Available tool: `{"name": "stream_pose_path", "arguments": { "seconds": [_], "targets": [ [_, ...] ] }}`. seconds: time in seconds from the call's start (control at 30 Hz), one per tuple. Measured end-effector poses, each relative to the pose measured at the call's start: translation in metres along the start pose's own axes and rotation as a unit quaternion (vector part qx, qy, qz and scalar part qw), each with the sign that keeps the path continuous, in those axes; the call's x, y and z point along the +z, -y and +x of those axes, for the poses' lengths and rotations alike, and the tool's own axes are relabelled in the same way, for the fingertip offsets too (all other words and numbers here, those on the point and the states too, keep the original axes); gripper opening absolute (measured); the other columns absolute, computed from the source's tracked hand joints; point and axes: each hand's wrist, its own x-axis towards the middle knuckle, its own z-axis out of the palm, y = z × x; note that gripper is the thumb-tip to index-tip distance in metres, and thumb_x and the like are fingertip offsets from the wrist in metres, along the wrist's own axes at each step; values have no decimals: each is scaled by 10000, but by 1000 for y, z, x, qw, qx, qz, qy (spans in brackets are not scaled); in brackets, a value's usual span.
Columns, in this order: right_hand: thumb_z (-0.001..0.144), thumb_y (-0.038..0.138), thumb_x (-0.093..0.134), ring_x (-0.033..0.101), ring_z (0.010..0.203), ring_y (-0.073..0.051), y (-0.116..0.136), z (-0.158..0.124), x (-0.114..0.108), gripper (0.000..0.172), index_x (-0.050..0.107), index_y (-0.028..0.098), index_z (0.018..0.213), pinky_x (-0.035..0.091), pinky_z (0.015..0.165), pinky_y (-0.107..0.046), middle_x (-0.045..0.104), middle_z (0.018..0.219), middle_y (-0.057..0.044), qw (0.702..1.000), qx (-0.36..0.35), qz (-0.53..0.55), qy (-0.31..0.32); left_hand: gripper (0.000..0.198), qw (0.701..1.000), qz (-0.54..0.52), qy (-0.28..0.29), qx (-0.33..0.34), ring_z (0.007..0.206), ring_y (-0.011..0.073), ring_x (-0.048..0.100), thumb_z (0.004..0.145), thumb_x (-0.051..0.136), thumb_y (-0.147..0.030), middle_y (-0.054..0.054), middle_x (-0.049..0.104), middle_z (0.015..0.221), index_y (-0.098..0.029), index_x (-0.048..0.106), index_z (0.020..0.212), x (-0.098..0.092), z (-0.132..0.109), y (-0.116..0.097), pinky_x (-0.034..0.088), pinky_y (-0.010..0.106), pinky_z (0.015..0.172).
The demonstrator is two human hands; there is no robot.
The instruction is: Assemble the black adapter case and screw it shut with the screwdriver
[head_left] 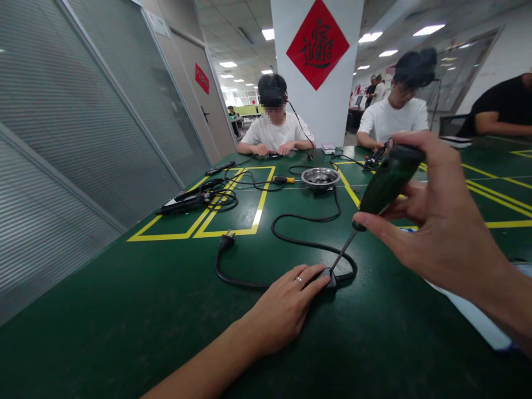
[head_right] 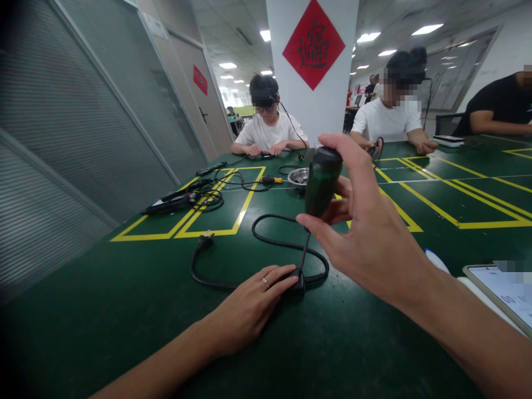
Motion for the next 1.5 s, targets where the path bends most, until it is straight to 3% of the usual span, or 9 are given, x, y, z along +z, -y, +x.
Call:
{"name": "stream_pose_path", "arguments": {
  "seconds": [0.13, 0.3, 0.43, 0.63, 0.8, 1.07, 1.3, 1.4, 1.5],
  "targets": [
    [779, 144, 609, 617, 1070, -169, 5, 2, -2, 649, 341, 329, 1340, 562, 894, -332, 552, 1239, -3, 999, -1, 45, 27, 580, 1000, 3, 9, -7, 1330, 252, 343, 871, 446, -54, 71, 324, 1489, -244, 325, 1406, 1, 0, 1, 321, 478, 1107],
    [716, 211, 714, 537, 1200, -199, 5, 5, -1, 627, 465, 315, 1282, 516, 981, -332, 512, 1304, 17, 997, -67, -36, -24, 584, 1000, 2, 4, -13, 1310, 239, 364, 863, 441, -34, 60, 345, 1477, -247, 337, 1397, 1, 2, -1, 332, 458, 1102],
    [834, 168, 552, 563, 1178, -190, 2, 5, -4, 553, 399, 301, 1349, 486, 1016, -381, 522, 1341, 5, 1000, -23, 1, 5, 577, 1000, -2, -2, -13, 1294, 238, 377, 861, 439, -39, 59, 359, 1466, -251, 347, 1390, 0, 2, -2, 341, 457, 1094],
    [678, 316, 754, 609, 1092, -202, 5, 7, -9, 598, 528, 298, 1232, 547, 938, -343, 593, 1215, 20, 994, -43, -78, -62, 594, 1000, 6, 11, -27, 1299, 238, 352, 859, 444, -42, 40, 330, 1484, -249, 330, 1404, 1, 3, -2, 319, 448, 1108],
    [887, 212, 479, 573, 1161, -163, 14, 4, -9, 465, 437, 355, 1327, 464, 1057, -331, 553, 1314, 81, 995, -14, -97, -12, 583, 999, 10, 15, -30, 1303, 231, 341, 863, 444, -42, 39, 330, 1482, -241, 337, 1401, 2, 3, -3, 303, 435, 1119],
    [731, 294, 712, 619, 1077, -206, 17, 5, -6, 485, 572, 373, 1187, 555, 940, -370, 618, 1220, 65, 997, -1, -40, -70, 576, 999, 16, 17, -29, 1304, 230, 338, 870, 438, -41, 41, 325, 1485, -235, 335, 1402, 2, 2, -4, 300, 432, 1120],
    [682, 425, 731, 658, 925, -203, 11, 6, 0, 568, 591, 236, 1199, 595, 782, -385, 650, 1153, -10, 981, 3, -143, -131, 591, 999, 25, 19, -34, 1300, 225, 340, 862, 450, -39, 33, 318, 1487, -238, 325, 1404, 1, 3, -4, 296, 413, 1125],
    [681, 400, 738, 661, 921, -202, 2, 6, 0, 554, 593, 239, 1191, 603, 760, -379, 647, 1160, -8, 975, 20, -159, -153, 591, 999, 27, 22, -35, 1301, 223, 336, 865, 448, -41, 30, 309, 1491, -237, 320, 1408, 1, 3, -4, 295, 405, 1127],
    [741, 283, 699, 666, 948, -174, -5, 6, -2, 575, 511, 274, 1284, 610, 778, -324, 623, 1218, 2, 988, 29, -78, -132, 585, 999, 24, 24, -30, 1302, 220, 334, 867, 446, -44, 29, 306, 1492, -232, 321, 1407, 1, 3, -3, 294, 395, 1128]
  ]
}}
